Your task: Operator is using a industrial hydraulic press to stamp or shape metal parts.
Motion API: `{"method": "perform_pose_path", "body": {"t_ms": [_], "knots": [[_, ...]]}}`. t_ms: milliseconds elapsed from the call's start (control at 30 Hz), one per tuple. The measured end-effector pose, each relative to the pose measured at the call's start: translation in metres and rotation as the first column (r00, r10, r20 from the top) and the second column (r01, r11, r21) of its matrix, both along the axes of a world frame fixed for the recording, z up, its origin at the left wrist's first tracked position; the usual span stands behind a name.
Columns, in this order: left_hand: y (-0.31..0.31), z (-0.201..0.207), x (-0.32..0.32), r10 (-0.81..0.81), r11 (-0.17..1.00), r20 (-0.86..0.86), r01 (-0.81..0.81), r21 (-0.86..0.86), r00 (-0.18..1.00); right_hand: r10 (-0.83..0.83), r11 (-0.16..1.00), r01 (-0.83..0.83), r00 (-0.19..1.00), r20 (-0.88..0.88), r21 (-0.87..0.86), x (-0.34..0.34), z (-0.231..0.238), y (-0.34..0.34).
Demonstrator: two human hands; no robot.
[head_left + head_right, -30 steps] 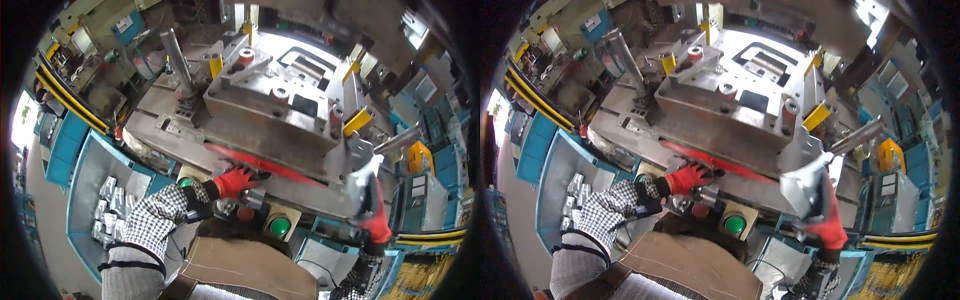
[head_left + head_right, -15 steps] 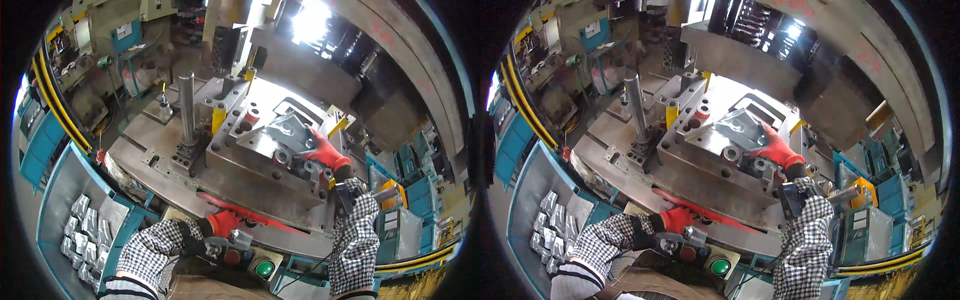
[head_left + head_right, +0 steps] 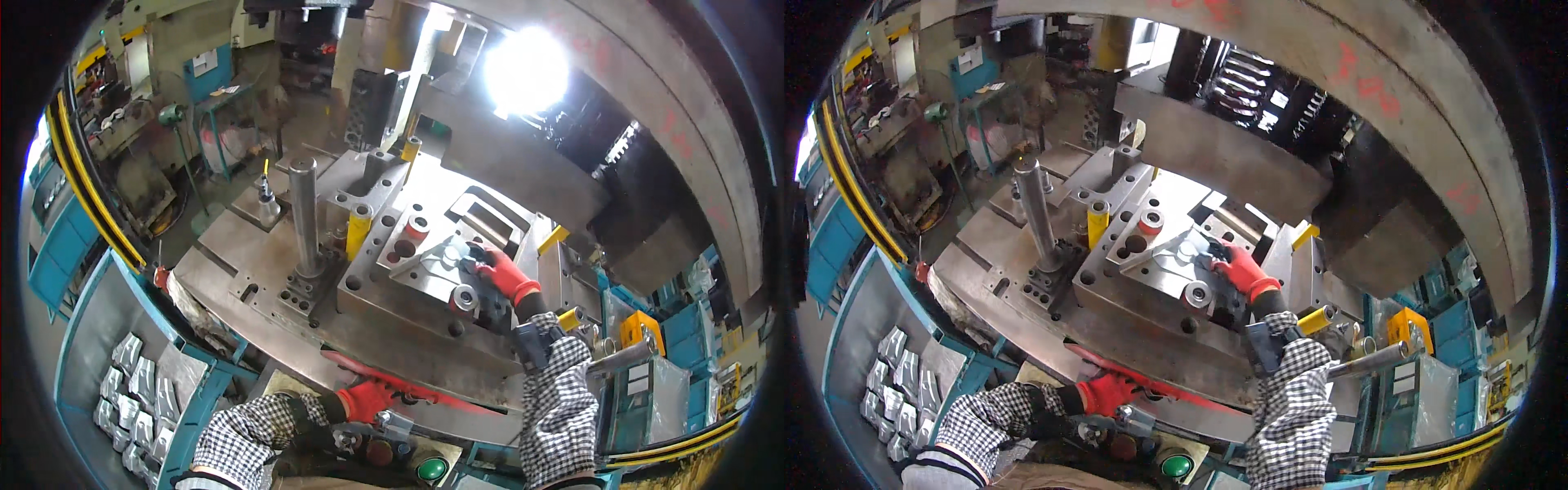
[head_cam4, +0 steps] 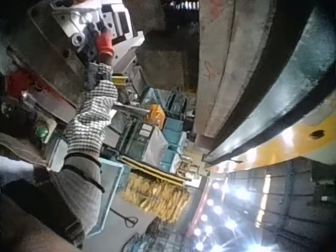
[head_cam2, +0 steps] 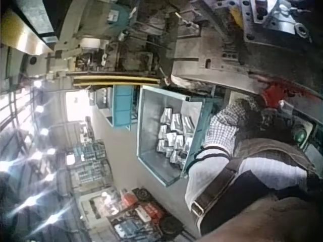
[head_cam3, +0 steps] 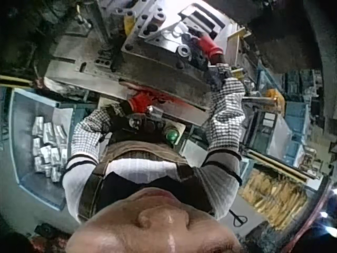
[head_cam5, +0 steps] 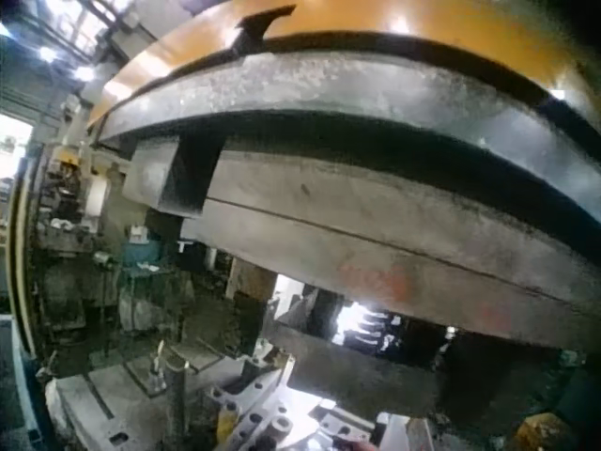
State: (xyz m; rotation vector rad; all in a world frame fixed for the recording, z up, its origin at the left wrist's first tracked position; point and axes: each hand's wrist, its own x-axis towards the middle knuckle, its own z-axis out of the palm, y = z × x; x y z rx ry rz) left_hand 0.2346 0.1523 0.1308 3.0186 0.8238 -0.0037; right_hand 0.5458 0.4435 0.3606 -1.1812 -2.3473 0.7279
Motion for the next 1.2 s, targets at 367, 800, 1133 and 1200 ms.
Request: {"method": "perform_pose_path", "body": {"t_ms": [367, 800, 1133, 1200], "knots": [[-0.006, -0.016, -0.012, 0.065, 0.998, 0.155, -0.068, 0.015, 0.986, -0.082, 0.993, 0.02, 0.83, -0.551, -0.119, -0.013, 0.033, -0.175], [-0.174, -0.141, -0.286, 0.899, 0.31, 0.404, -0.402, -0.862, -0.173, -0.424, 0.683, 0.265, 0.903, -0.074, -0.681, 0.185, -0.335, -0.506], [-0.179, -0.192, -0.275, 0.926, 0.137, 0.206, -0.226, -0.964, -0.316, -0.673, 0.621, 0.439, 0.723, -0.155, -0.649, 0.098, -0.365, -0.512], [-0.168, -0.198, -0.266, 0.916, 0.156, 0.224, -0.221, -0.963, -0.333, -0.662, 0.657, 0.437, 0.724, -0.194, -0.614, 0.104, -0.375, -0.513]]}}
